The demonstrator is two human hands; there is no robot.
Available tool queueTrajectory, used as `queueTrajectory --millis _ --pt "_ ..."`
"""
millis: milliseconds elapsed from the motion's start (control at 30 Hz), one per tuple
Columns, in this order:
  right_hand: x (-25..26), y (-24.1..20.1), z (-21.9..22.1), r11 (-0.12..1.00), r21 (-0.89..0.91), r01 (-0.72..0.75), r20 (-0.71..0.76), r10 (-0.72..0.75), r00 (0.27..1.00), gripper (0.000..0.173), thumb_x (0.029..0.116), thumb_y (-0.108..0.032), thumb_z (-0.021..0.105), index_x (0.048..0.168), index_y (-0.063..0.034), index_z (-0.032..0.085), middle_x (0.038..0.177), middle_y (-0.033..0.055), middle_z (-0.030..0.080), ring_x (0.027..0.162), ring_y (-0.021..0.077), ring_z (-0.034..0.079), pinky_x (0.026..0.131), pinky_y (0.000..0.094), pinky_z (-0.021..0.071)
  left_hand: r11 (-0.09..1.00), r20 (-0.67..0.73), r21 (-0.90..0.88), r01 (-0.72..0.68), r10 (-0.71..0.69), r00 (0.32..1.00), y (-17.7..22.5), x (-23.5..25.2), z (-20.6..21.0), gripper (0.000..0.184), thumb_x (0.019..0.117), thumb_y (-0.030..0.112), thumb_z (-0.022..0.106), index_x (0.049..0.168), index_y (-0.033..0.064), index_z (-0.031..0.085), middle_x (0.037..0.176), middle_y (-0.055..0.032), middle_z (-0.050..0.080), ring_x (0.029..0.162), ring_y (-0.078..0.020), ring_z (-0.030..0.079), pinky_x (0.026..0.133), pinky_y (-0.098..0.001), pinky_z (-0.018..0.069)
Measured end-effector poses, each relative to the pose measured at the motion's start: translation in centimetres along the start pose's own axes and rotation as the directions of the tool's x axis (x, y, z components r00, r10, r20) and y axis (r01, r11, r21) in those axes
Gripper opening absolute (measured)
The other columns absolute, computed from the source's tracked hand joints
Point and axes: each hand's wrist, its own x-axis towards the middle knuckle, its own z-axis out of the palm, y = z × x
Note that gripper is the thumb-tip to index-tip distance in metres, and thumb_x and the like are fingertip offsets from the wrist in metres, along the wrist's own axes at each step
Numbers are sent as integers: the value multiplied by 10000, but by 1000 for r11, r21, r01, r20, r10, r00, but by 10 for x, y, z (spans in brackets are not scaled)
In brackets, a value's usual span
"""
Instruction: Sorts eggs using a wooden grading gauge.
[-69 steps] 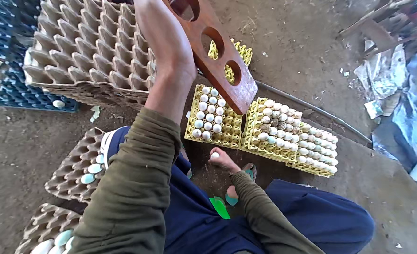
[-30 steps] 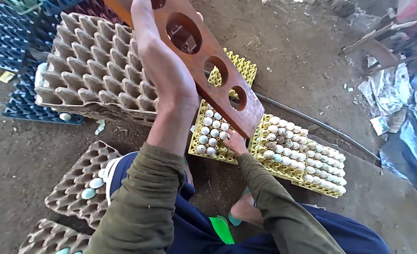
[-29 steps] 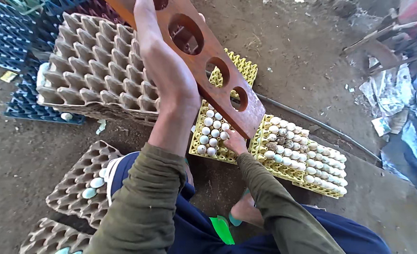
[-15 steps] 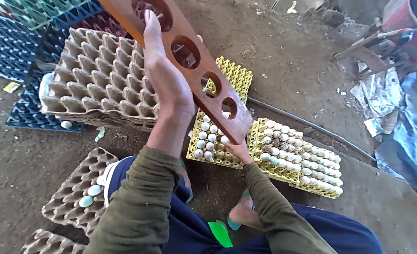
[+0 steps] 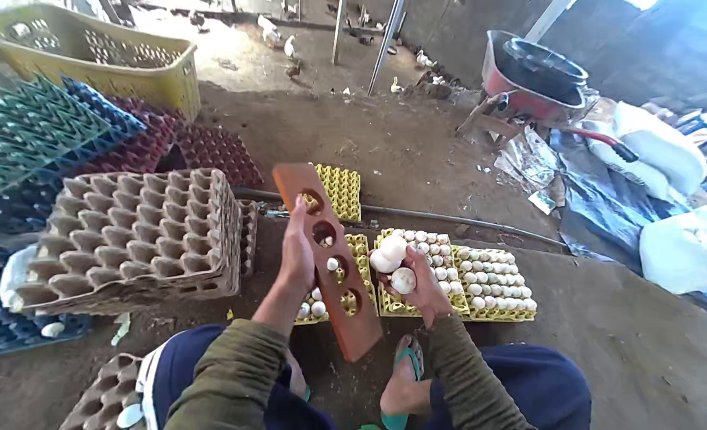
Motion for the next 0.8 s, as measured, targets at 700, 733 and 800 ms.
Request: queueTrajectory --millis 700,733,800 --pt "-38 -70 94 -137 -991 5 61 -408 911 518 855 -624 717 1191 -231 754 1404 153 563 1083 333 657 777 507 569 994 228 -90 68 -46 973 -37 -25 36 788 1066 543 -7 1344 81 566 1031 -142 717 890 -210 713 751 -364 598" --pt "-39 -72 95 -138 -990 2 59 -411 910 510 850 -619 726 1186 -236 758 1405 150 564 1093 337 652 774 512 567 994 242 -91 62 -38 970 -37 -25 36 789 1065 538 -16 1340 83 568 1040 -138 717 895 -208 712 754 -362 598" --pt "-40 -74 95 -146 -989 -19 41 -396 917 510 841 -620 736 1182 -241 758 1408 141 558 1112 334 642 777 516 565 996 251 -81 37 -16 968 -39 -26 37 787 1066 527 -23 1328 86 574 1048 -128 716 901 -202 711 760 -357 597"
